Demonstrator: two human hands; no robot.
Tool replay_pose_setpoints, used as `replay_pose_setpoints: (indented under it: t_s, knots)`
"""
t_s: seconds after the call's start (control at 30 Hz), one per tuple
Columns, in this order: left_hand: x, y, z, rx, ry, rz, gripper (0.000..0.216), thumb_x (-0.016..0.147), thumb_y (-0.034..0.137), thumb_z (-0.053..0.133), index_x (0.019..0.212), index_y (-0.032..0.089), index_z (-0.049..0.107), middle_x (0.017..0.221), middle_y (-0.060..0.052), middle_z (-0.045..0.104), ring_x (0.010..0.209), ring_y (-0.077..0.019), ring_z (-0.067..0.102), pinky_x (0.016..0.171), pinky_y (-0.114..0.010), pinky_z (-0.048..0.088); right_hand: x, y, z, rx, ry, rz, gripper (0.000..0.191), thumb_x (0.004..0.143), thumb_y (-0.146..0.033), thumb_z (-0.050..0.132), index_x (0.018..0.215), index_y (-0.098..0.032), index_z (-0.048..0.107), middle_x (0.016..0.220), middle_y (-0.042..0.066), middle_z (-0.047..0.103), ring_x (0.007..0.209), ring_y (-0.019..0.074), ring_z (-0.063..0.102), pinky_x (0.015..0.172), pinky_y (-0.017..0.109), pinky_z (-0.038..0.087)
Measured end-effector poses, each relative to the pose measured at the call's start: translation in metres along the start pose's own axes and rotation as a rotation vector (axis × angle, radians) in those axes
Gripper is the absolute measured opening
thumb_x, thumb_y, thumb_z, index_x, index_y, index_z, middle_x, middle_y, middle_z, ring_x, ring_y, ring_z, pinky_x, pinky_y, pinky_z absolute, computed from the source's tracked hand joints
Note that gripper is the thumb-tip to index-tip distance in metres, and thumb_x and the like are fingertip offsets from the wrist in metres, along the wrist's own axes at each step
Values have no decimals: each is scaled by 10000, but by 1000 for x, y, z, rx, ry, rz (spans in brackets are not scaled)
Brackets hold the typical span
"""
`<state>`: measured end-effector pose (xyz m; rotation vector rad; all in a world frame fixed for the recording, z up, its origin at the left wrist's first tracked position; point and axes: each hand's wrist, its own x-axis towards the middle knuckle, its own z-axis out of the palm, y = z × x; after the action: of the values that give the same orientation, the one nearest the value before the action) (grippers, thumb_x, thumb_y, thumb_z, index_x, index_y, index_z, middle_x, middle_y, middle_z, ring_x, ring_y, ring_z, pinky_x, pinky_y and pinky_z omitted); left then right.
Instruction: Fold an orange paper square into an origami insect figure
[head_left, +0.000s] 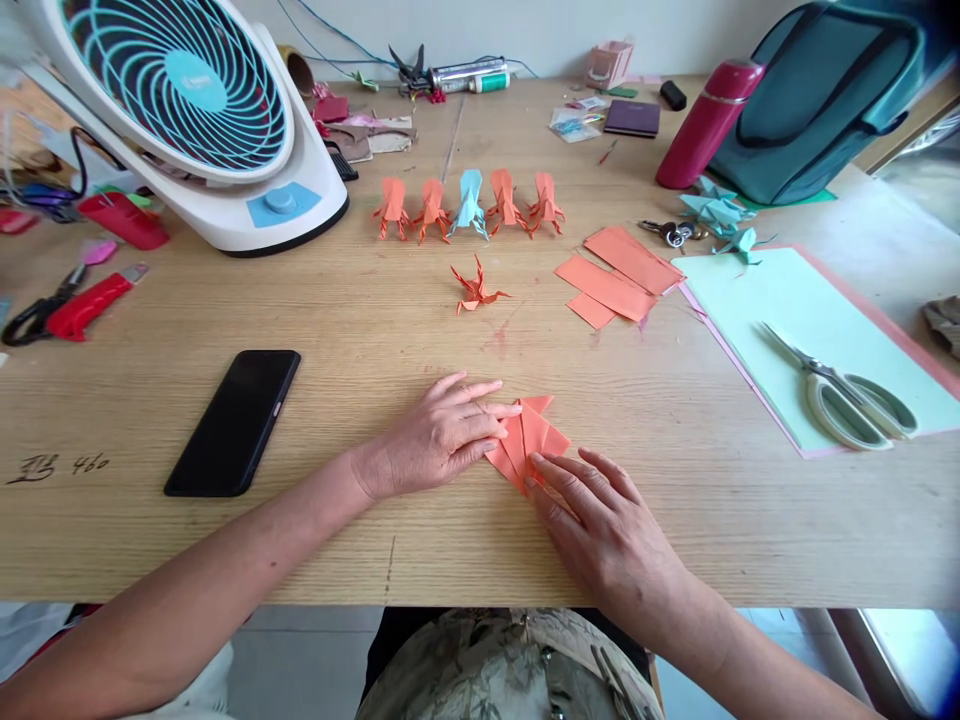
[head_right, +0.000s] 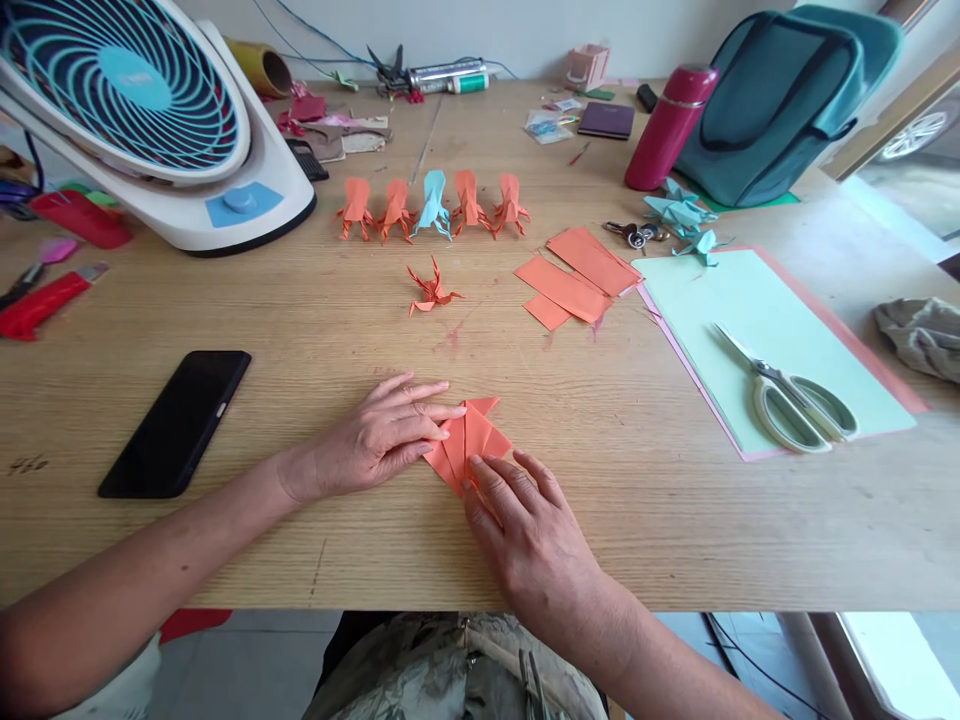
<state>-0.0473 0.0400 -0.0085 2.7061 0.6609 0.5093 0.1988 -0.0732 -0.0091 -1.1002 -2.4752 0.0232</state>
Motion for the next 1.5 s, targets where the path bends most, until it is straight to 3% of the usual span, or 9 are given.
replay_pose_setpoints:
  t_s: [0.23, 0.47, 0.6, 0.73, 0.87, 1.13, 1.27, 1.4, 1.5]
  knots:
    - [8, 3, -4, 40, 32, 30, 174, 1024, 233, 517, 1023, 196, 687, 1279, -58, 716, 1376, -293, 528, 1172, -587, 294, 1, 2, -1, -7, 12, -15, 299, 974, -88, 457, 1172, -116, 680, 1293, 135, 689, 1187, 279, 615, 1049, 497, 460]
    - [14, 10, -1, 227, 20, 69, 270, 1017, 204, 504, 1243, 225, 650, 1190, -69, 735, 1337, -306, 556, 1171, -625, 281, 2, 4, -1, 0, 8, -28, 275, 976, -82, 467, 1137, -81, 691, 1276, 148, 691, 1170, 288, 619, 1049, 505, 455]
    - [13, 14, -1, 309, -9, 84, 293, 1017, 204, 506, 1267, 222, 656, 1234, -92, 713, 1358, -342, 529, 1146, -663, 302, 3, 4, -2, -15, 9, -43, 275, 979, -84, 465, 1135, -81, 692, 1274, 154, 691, 1162, 289, 627, 1048, 513, 466]
    - [14, 20, -1, 287, -29, 43, 262, 1007, 268, 539, 1219, 215, 683, 1242, -85, 710, 1367, -366, 509, 1143, -679, 299, 8, 5, -7, -43, -22, -69, 289, 993, -85, 454, 1160, -100, 689, 1249, 138, 706, 1157, 274, 634, 1049, 506, 486]
    - [16, 28, 6, 249, 55, -30, 277, 1010, 333, 533, 1176, 190, 703, 1190, -88, 724, 1327, -352, 545, 1131, -659, 325, 13, 9, -11, 14, -44, -138, 291, 971, -50, 476, 1176, -49, 682, 1270, 174, 686, 1164, 281, 633, 993, 453, 545]
    - [16, 37, 16, 166, 126, -188, 223, 956, 306, 598, 1122, 223, 723, 1150, -56, 718, 1249, -307, 577, 1116, -596, 353, 19, 18, -17, 90, -98, -193, 266, 959, -27, 461, 1103, -66, 682, 1182, 163, 702, 1037, 266, 676, 959, 454, 554]
    - [15, 36, 19, 162, 131, -202, 208, 955, 333, 615, 1108, 236, 718, 1158, -50, 713, 1235, -302, 580, 1108, -593, 354, 33, 25, -27, 323, -162, -68, 238, 981, -68, 458, 963, -173, 670, 1030, 85, 710, 906, 203, 679, 834, 377, 564]
    - [14, 36, 20, 188, 122, -197, 186, 946, 301, 625, 1093, 217, 703, 1195, -58, 700, 1284, -313, 546, 1122, -598, 338, 61, 34, -18, 510, 76, 240, 222, 953, -56, 471, 1012, -203, 626, 964, 42, 663, 846, 149, 656, 721, 273, 525]
    - [16, 37, 18, 205, 115, -197, 181, 938, 291, 636, 1087, 218, 708, 1226, -76, 670, 1279, -304, 537, 1130, -596, 325, 77, 40, 3, 574, 180, 359, 217, 902, -35, 501, 974, -213, 603, 944, 20, 643, 771, 131, 639, 695, 258, 507]
